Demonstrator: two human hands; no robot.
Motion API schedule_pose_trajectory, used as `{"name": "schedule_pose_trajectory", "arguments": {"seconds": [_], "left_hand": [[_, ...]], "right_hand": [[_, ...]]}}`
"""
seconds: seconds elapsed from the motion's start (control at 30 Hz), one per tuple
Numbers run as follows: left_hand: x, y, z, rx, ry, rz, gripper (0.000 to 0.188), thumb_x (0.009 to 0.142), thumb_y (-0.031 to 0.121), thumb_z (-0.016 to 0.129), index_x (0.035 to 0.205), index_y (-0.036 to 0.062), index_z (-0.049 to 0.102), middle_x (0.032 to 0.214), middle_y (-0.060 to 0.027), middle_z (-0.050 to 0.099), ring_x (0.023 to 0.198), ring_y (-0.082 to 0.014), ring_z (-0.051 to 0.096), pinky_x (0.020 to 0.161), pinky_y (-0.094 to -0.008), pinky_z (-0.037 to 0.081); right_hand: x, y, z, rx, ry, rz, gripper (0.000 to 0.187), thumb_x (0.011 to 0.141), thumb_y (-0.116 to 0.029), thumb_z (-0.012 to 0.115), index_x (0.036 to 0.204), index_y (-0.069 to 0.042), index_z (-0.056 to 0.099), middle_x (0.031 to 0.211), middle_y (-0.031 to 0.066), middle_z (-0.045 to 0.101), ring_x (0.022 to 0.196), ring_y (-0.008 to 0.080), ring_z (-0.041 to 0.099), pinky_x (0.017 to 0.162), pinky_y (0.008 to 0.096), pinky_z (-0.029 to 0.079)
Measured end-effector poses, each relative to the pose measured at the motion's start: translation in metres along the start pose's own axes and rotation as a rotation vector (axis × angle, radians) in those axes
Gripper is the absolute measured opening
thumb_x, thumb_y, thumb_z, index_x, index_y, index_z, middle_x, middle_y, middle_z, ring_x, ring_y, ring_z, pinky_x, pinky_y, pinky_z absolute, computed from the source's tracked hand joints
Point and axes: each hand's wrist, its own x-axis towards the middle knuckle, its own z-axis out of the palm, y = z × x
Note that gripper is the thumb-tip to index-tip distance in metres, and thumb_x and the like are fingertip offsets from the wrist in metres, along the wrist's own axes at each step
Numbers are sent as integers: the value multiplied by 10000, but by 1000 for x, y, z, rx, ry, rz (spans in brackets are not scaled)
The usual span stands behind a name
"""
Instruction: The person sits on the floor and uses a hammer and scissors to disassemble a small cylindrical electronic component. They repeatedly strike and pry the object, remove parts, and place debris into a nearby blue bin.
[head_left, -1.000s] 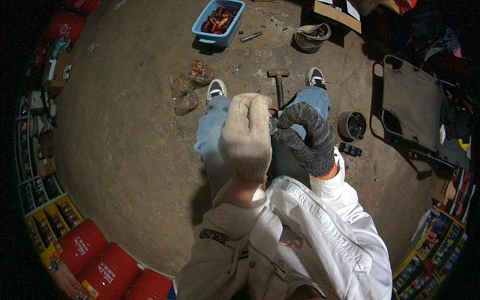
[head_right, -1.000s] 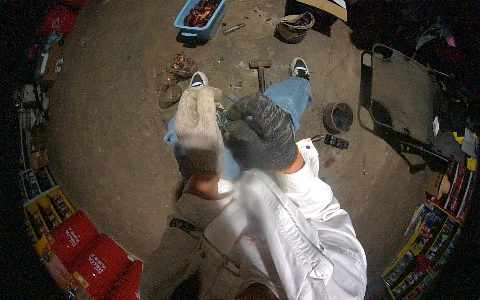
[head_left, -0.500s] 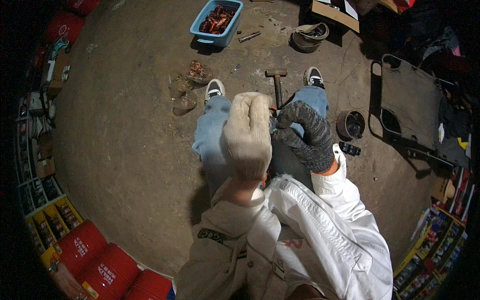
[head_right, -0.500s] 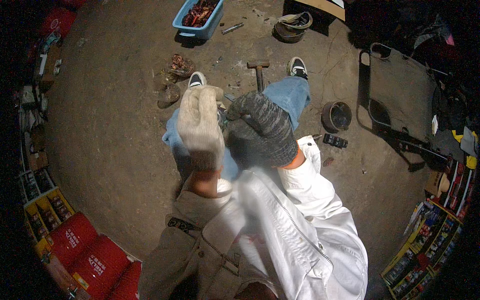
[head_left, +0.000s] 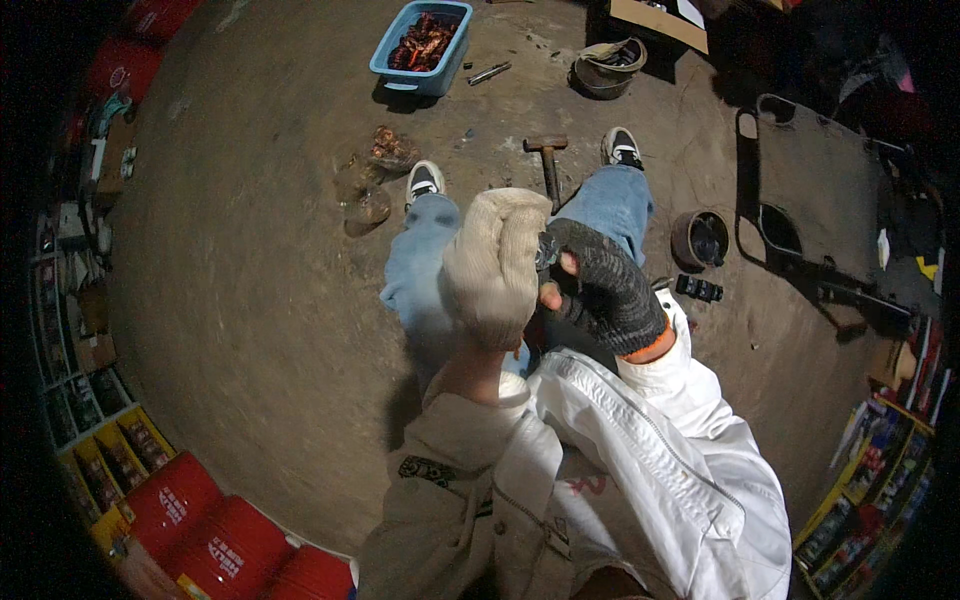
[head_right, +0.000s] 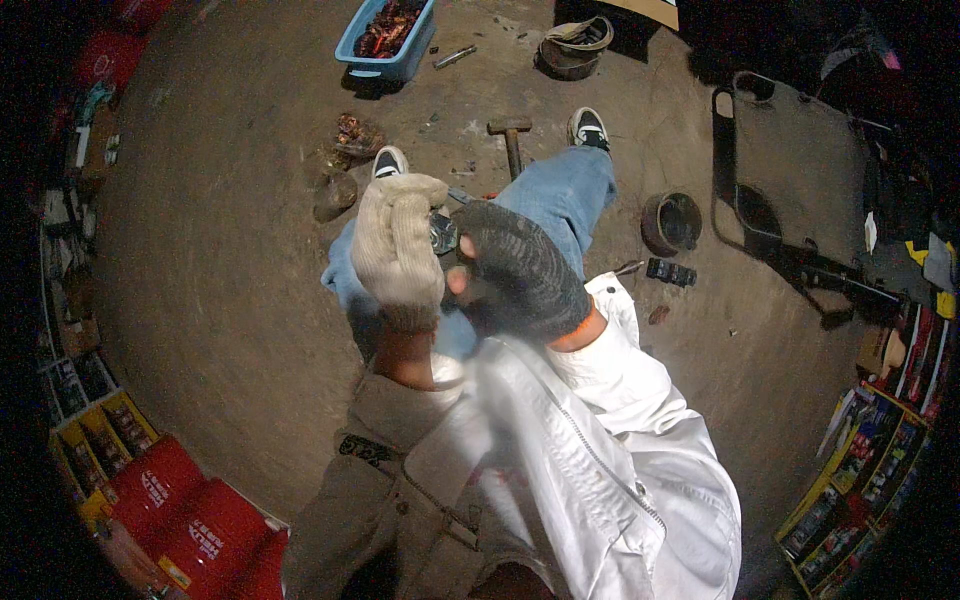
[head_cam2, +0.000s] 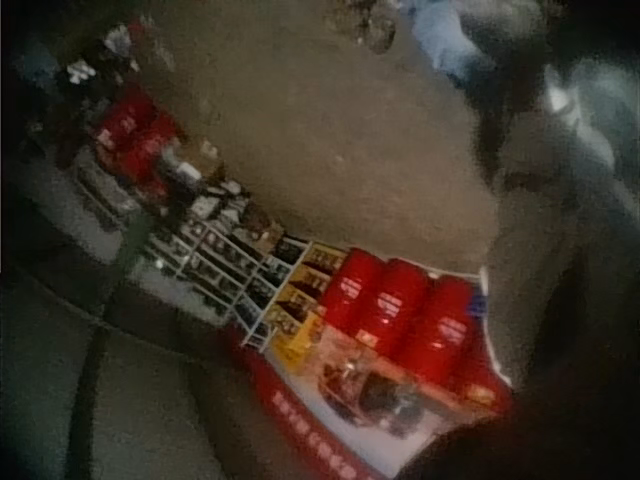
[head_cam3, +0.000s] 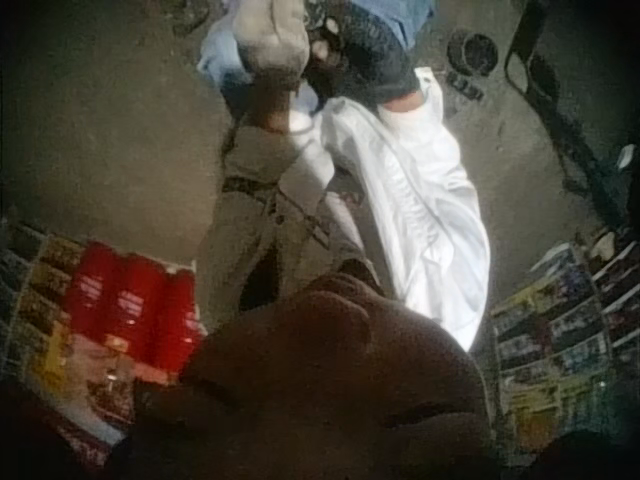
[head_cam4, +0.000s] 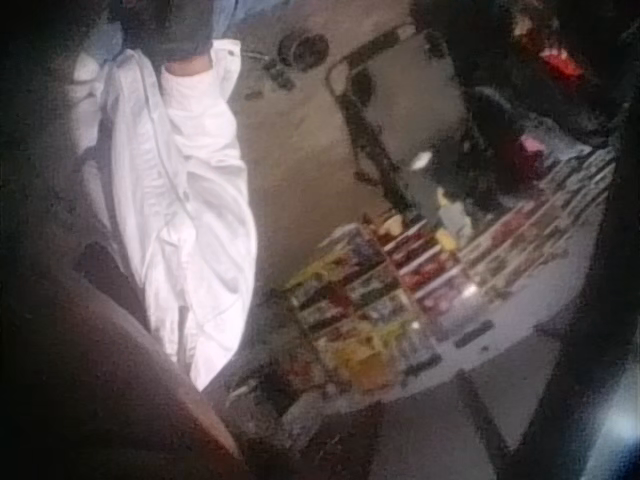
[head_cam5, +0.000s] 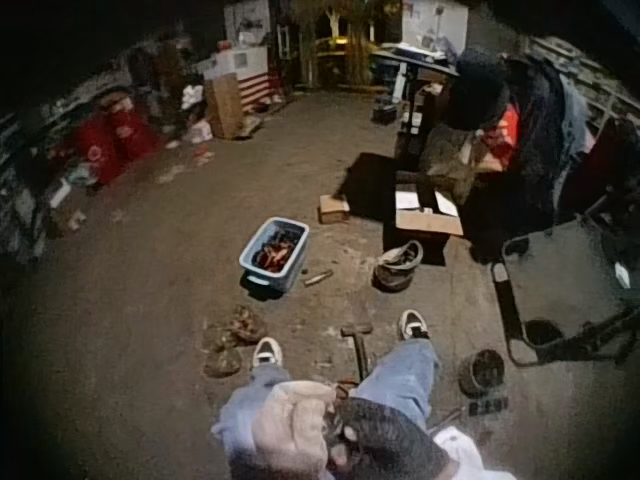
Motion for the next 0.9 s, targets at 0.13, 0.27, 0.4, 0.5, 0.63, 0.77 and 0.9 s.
{"name": "schedule_pose_trajectory", "arguments": {"seconds": [0.13,0.27,0.4,0.5,0.63,0.77,0.9], "left_hand": [[-2,-2,-1,-23,-48,-53,244,745,123,672,942,-8,618,911,-114,626,791,-263,629,711,-307,497],[-6,1,0,-329,-76,-210,329,697,212,735,929,3,629,921,-115,627,799,-275,629,707,-311,501],[-4,-3,-2,-9,-141,29,402,677,296,751,942,16,636,934,-105,629,826,-270,627,723,-326,503],[-5,-7,-1,10,-166,68,445,658,338,753,956,27,640,946,-98,631,850,-269,623,748,-345,498],[-7,-11,1,35,-190,103,470,649,371,753,970,45,647,958,-96,633,873,-281,617,782,-370,486],[-10,-15,3,20,-194,91,486,645,383,758,987,55,646,961,-95,633,887,-288,613,800,-378,477],[-13,-19,5,103,-190,120,512,638,383,763,1013,59,636,966,-94,628,886,-285,609,797,-374,477]], "right_hand": [[2,18,-8,131,-83,-2,427,803,-63,665,1192,-75,491,1081,142,564,992,285,555,822,374,461],[2,22,-8,387,-207,18,421,827,-91,644,1215,-96,480,1076,115,551,986,265,540,827,365,452],[1,13,0,761,-297,122,297,901,-166,541,1192,-124,498,896,6,536,803,153,518,759,297,433],[3,9,0,981,-281,309,273,917,-187,494,1182,-122,495,831,-27,486,765,114,462,754,260,403],[0,13,-1,694,-195,202,259,913,-165,494,1160,-87,492,842,-16,492,813,123,476,824,253,401],[-2,22,-4,495,-213,81,265,888,-92,515,1148,-52,489,923,14,524,889,148,512,890,272,405],[-2,33,-6,36,44,61,330,837,-5,564,1155,-15,478,1048,56,545,994,173,534,924,297,406]]}}
